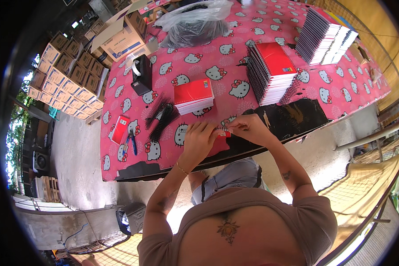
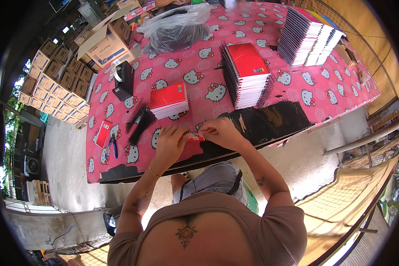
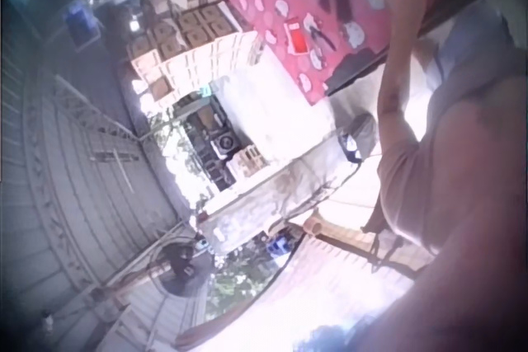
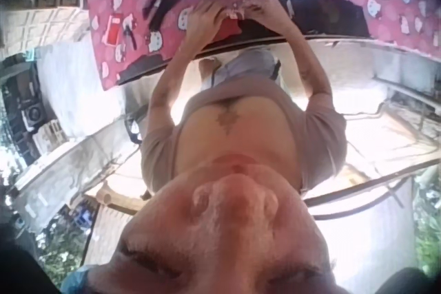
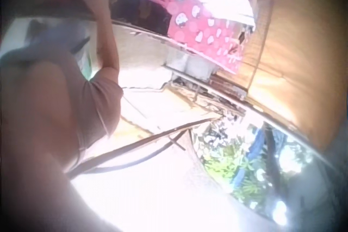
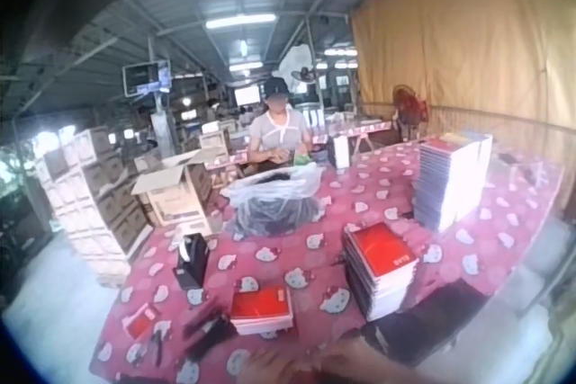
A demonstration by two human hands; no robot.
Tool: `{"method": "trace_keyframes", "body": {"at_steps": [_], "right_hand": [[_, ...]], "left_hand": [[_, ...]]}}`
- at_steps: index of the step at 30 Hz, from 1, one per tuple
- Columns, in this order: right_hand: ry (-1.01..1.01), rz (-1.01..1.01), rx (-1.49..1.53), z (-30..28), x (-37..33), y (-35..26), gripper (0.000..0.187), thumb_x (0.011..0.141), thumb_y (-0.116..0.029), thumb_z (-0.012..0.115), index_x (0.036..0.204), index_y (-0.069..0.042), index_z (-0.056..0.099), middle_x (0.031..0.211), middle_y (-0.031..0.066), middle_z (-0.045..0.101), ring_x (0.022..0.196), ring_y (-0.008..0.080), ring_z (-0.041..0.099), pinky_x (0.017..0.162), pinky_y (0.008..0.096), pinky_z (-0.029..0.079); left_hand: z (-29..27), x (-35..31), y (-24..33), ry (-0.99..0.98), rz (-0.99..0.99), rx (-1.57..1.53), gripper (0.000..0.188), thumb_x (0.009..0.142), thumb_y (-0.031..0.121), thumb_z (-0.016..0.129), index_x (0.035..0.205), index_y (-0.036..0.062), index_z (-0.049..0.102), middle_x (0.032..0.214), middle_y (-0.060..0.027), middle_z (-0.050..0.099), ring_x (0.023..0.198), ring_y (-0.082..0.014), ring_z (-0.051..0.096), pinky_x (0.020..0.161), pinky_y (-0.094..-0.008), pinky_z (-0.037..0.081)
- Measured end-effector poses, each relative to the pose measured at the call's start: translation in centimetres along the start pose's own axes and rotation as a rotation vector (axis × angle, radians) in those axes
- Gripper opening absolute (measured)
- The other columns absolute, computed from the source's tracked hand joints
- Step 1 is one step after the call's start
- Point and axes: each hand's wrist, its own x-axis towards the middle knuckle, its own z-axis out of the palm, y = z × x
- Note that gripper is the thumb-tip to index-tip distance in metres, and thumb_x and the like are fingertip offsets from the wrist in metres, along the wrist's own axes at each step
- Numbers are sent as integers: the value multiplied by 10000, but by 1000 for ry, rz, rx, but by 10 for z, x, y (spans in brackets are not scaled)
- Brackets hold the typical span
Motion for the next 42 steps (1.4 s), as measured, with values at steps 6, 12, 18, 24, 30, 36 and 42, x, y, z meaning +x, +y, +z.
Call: {"method": "trace_keyframes", "body": {"at_steps": [6, 12, 18, 24, 30, 36, 42], "right_hand": [[193, -109, -229, 18, -1, 4, 177, 792, -46, 746, 913, 39, 649, 786, 118, 673, 725, 200, 701, 675, 314, 562], [445, -131, -137, 25, -1, -69, 345, 809, -81, 743, 1126, -4, 633, 1006, 145, 634, 957, 270, 638, 800, 355, 514], [446, -40, 112, -46, 17, -99, 485, 922, -110, 684, 1365, 5, 523, 1183, 113, 610, 1113, 210, 569, 931, 342, 477], [556, 75, -713, -167, 51, -88, 558, 924, -317, 654, 1376, -8, 546, 1218, 173, 618, 1084, 296, 631, 944, 409, 490], [535, 136, -1151, -167, 55, -78, 617, 891, -441, 642, 1348, -31, 580, 1272, 187, 590, 1185, 360, 576, 1002, 496, 445], [471, -204, -1380, -109, 58, -56, 611, 909, -369, 608, 1384, 4, 520, 1385, 198, 557, 1314, 336, 514, 1110, 543, 351], [450, -239, -1388, -109, 51, -66, 659, 864, -345, 667, 1406, -13, 498, 1445, 186, 503, 1373, 338, 448, 1134, 527, 323]], "left_hand": [[-7, 5, 8, -65, 33, -45, 222, 862, 233, 722, 976, 47, 679, 837, -107, 668, 814, -306, 636, 754, -397, 474], [-40, 31, 36, -9, -408, -485, 207, 909, 142, 673, 1075, 17, 668, 986, -134, 705, 990, -273, 675, 862, -362, 521], [-79, 63, 74, 197, -11, -751, 250, 943, 88, 639, 1173, -7, 661, 1224, -189, 643, 1110, -256, 645, 912, -353, 515], [-62, 59, 18, 195, -82, -504, 252, 919, 79, 662, 1159, 4, 660, 1177, -177, 656, 1082, -314, 655, 910, -380, 515], [-28, 51, -46, 251, -23, -103, 285, 892, 76, 666, 1167, -1, 656, 1177, -182, 654, 1071, -352, 647, 903, -403, 528], [1, 46, -94, 144, 177, 224, 321, 894, 87, 659, 1209, 30, 649, 1202, -166, 660, 1071, -360, 644, 930, -437, 521], [-28, 50, -73, 103, 161, 155, 264, 866, 85, 647, 1124, 32, 667, 1028, -114, 669, 973, -307, 634, 874, -421, 495]]}}
